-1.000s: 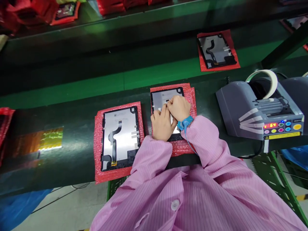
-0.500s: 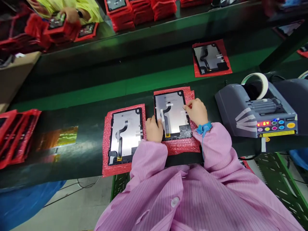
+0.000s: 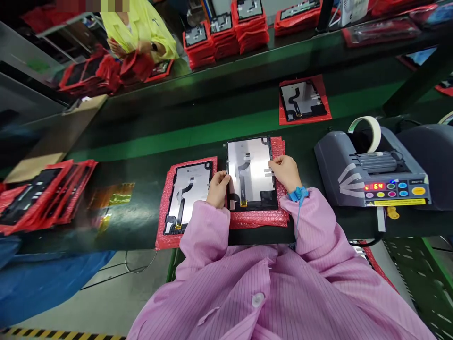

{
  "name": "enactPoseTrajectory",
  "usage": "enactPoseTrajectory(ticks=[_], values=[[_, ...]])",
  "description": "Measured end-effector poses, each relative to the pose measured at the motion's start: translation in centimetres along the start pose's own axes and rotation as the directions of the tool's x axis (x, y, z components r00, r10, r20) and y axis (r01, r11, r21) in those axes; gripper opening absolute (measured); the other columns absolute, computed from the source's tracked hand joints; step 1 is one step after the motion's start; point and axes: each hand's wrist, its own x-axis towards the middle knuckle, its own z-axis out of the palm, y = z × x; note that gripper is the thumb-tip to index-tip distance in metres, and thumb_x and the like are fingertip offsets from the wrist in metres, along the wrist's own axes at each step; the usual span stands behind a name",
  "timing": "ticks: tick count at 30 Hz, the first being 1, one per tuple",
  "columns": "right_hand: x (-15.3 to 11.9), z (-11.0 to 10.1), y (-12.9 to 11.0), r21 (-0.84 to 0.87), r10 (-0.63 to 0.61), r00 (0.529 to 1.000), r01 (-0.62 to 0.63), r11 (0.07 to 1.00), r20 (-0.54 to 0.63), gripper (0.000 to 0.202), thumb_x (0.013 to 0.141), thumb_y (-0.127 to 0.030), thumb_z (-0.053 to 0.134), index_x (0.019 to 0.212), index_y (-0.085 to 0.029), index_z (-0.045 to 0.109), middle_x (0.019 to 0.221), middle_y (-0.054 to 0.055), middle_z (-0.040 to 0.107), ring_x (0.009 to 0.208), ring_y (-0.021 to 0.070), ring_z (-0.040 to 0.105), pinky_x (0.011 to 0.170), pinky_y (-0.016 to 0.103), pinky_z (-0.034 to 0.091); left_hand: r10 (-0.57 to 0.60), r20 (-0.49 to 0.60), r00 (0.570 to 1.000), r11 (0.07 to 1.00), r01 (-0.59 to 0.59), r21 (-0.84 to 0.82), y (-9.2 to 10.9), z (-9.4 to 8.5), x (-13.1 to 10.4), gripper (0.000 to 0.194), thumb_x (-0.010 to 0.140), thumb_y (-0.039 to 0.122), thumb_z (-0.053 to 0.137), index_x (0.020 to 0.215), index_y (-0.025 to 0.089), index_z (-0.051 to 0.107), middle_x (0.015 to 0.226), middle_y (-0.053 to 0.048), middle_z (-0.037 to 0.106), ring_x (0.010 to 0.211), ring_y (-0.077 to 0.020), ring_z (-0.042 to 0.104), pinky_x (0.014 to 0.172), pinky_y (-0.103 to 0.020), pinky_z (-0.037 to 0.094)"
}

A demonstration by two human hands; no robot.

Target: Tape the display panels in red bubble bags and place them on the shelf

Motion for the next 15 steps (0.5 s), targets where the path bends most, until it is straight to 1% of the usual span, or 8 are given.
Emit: enactPoseTrajectory(ticks=[3,4,5,7,9,10,12,15], values=[[0.1,-0.2,0.0,0.017,0.044,0.999,-0.044,0.999,0.010,0.016,0.069,-0.031,0.063,0.062,-0.017,0.061,0.058,0.000,0.057,0.056,0.0126,0.049,0.057,0.027,0.034,-0.077,0.055,0.995,0.993,0.082,-0.085,0.9,-0.2,0.3,0.009,0.084,0.013,0.061,0.091,0.018,0.058,0.073,0.002,0.060,0.078,-0.0137,0.064,0.084,-0.028,0.052],[0.1,-0.4,-0.1,0.051,0.057,0.998,-0.059,0.997,0.033,0.017,0.069,-0.031,0.064,0.061,-0.017,0.061,0.058,0.000,0.056,0.056,0.0121,0.048,0.057,0.026,0.034,-0.102,0.094,0.990,0.987,0.112,-0.113,1.4,-0.4,0.2,0.010,0.085,0.017,0.062,0.095,0.017,0.059,0.073,0.000,0.062,0.078,-0.0153,0.066,0.082,-0.029,0.054],[0.0,-0.6,-0.4,0.093,0.067,0.996,-0.073,0.993,0.064,0.018,0.069,-0.032,0.065,0.061,-0.016,0.061,0.058,0.000,0.056,0.057,0.0114,0.047,0.057,0.026,0.034,-0.136,0.163,0.977,0.976,0.160,-0.147,2.0,-0.5,0.0,0.013,0.085,0.020,0.063,0.097,0.016,0.061,0.075,-0.002,0.065,0.080,-0.0174,0.068,0.082,-0.032,0.056],[-0.4,-1.1,-1.0,0.173,0.063,0.988,-0.087,0.981,0.139,0.022,0.069,-0.034,0.068,0.060,-0.016,0.060,0.057,-0.001,0.054,0.056,0.0099,0.044,0.057,0.025,0.034,-0.202,0.333,0.921,0.938,0.280,-0.206,3.3,-1.1,-0.6,0.016,0.085,0.023,0.065,0.097,0.013,0.065,0.080,-0.007,0.070,0.086,-0.0227,0.071,0.084,-0.036,0.058],[-0.9,-1.6,-1.7,0.236,0.045,0.974,-0.098,0.967,0.220,0.024,0.069,-0.037,0.072,0.062,-0.016,0.061,0.058,-0.001,0.053,0.056,0.0090,0.042,0.056,0.025,0.034,-0.226,0.450,0.864,0.901,0.361,-0.241,4.8,-2.3,-1.2,0.016,0.083,0.022,0.068,0.094,0.011,0.068,0.084,-0.011,0.073,0.090,-0.0268,0.073,0.086,-0.039,0.060],[-1.1,-1.8,-2.0,0.266,0.035,0.967,-0.104,0.958,0.254,0.026,0.069,-0.039,0.072,0.064,-0.016,0.061,0.059,-0.001,0.054,0.056,0.0087,0.042,0.055,0.024,0.034,-0.216,0.463,0.860,0.896,0.363,-0.256,5.5,-3.2,-1.5,0.016,0.082,0.021,0.068,0.094,0.010,0.068,0.086,-0.011,0.074,0.092,-0.0275,0.073,0.086,-0.039,0.060],[-1.4,-2.2,-2.5,0.322,0.019,0.959,-0.113,0.940,0.281,0.026,0.071,-0.040,0.072,0.070,-0.016,0.062,0.065,0.000,0.057,0.056,0.0081,0.042,0.053,0.023,0.033,-0.171,0.423,0.890,0.909,0.308,-0.281,6.9,-5.7,-1.7,0.018,0.082,0.018,0.069,0.098,0.011,0.068,0.091,-0.010,0.075,0.093,-0.0266,0.073,0.087,-0.037,0.061],[-1.4,-2.4,-2.7,0.383,-0.010,0.974,-0.080,0.920,0.227,0.021,0.073,-0.036,0.068,0.076,-0.016,0.062,0.071,0.001,0.058,0.057,0.0074,0.043,0.052,0.022,0.032,-0.112,0.366,0.924,0.929,0.228,-0.291,8.1,-11.1,-0.9,0.029,0.081,0.013,0.069,0.110,0.016,0.065,0.097,-0.006,0.075,0.094,-0.0233,0.073,0.086,-0.034,0.061]])
